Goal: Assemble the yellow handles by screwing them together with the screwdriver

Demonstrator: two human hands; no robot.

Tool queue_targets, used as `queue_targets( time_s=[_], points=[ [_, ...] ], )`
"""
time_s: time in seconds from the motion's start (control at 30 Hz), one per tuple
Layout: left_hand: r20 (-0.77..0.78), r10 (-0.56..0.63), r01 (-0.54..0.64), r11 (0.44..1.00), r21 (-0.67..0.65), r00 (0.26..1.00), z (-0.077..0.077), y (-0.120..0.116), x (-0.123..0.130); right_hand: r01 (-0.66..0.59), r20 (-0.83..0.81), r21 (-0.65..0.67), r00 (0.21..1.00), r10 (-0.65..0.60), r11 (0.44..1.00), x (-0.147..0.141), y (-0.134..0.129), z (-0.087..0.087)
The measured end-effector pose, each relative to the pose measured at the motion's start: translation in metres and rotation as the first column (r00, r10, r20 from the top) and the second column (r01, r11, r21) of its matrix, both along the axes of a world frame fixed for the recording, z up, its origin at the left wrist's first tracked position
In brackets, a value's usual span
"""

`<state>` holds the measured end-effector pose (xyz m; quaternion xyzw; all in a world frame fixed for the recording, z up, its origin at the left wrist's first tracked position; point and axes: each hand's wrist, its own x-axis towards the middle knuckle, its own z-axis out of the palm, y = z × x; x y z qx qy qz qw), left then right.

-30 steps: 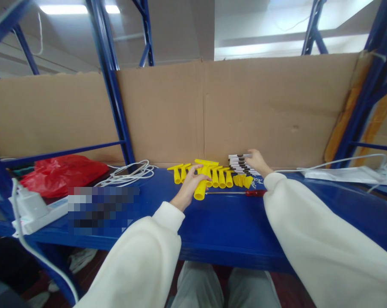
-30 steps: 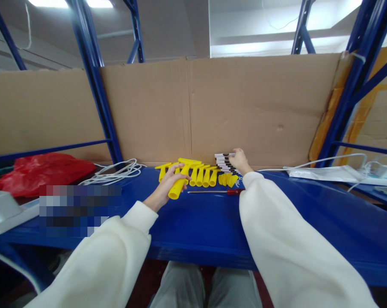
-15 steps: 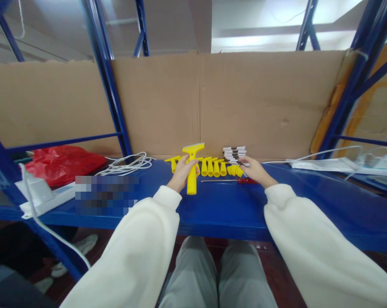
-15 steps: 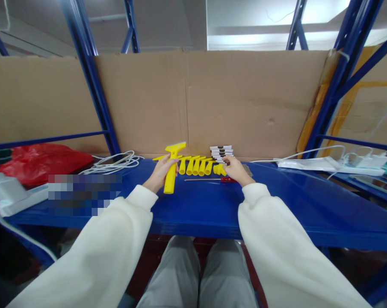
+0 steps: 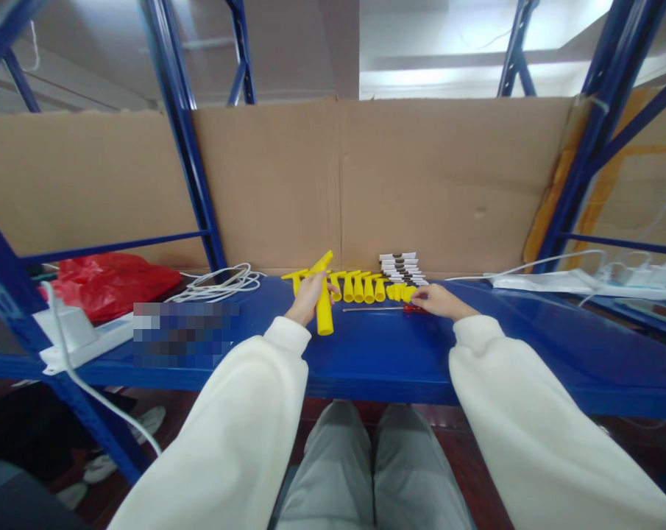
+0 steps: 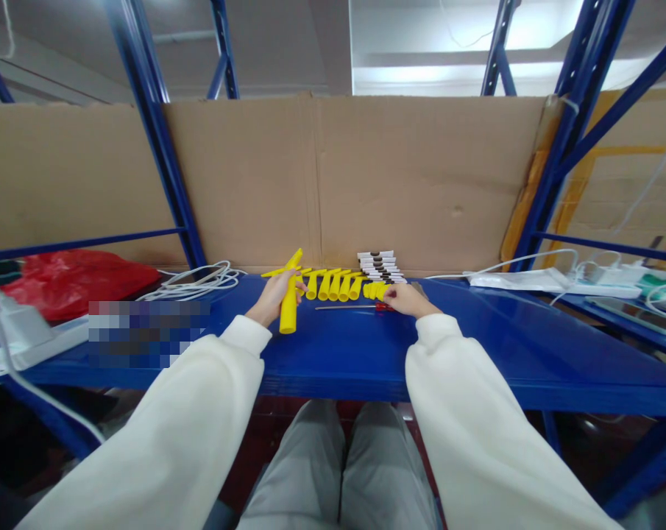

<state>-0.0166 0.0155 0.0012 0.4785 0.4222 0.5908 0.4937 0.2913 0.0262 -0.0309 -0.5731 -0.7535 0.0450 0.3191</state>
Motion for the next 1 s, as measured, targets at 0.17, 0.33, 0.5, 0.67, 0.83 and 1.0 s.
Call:
queue_targets(
  time_s=[0.17,0.33,0.5,0.67,0.83,1.0],
  points=[
    [-0.035,-0.053,0.053,0.999,0.005,0.998,0.001,-0.001,-0.003,-0.106,-0.007,-0.048,0.994,0.106,0.993,-0.002,-0.004,0.001],
    [-0.029,-0.067,0.067,0.998,-0.012,0.997,0.004,-0.006,-0.003,-0.073,0.013,-0.087,0.997,0.074,0.994,-0.005,-0.007,0.003],
    [0.000,-0.042,0.042,0.998,-0.044,0.999,0.001,0.000,-0.006,-0.080,0.052,-0.140,0.995,0.088,0.987,-0.003,-0.006,0.002],
    [-0.016,-0.066,0.065,0.996,-0.067,0.998,0.001,0.004,-0.012,-0.137,0.002,-0.138,0.990,0.138,0.981,0.002,-0.004,0.000],
    [-0.118,-0.031,0.024,0.998,-0.064,0.993,0.000,0.004,-0.010,-0.165,0.016,-0.187,0.985,0.171,0.968,-0.001,-0.008,0.001],
    [-0.235,-0.003,-0.004,1.000,-0.029,0.972,-0.005,0.003,-0.006,-0.074,0.101,-0.114,0.991,0.086,0.991,-0.008,-0.012,0.001]
  ],
)
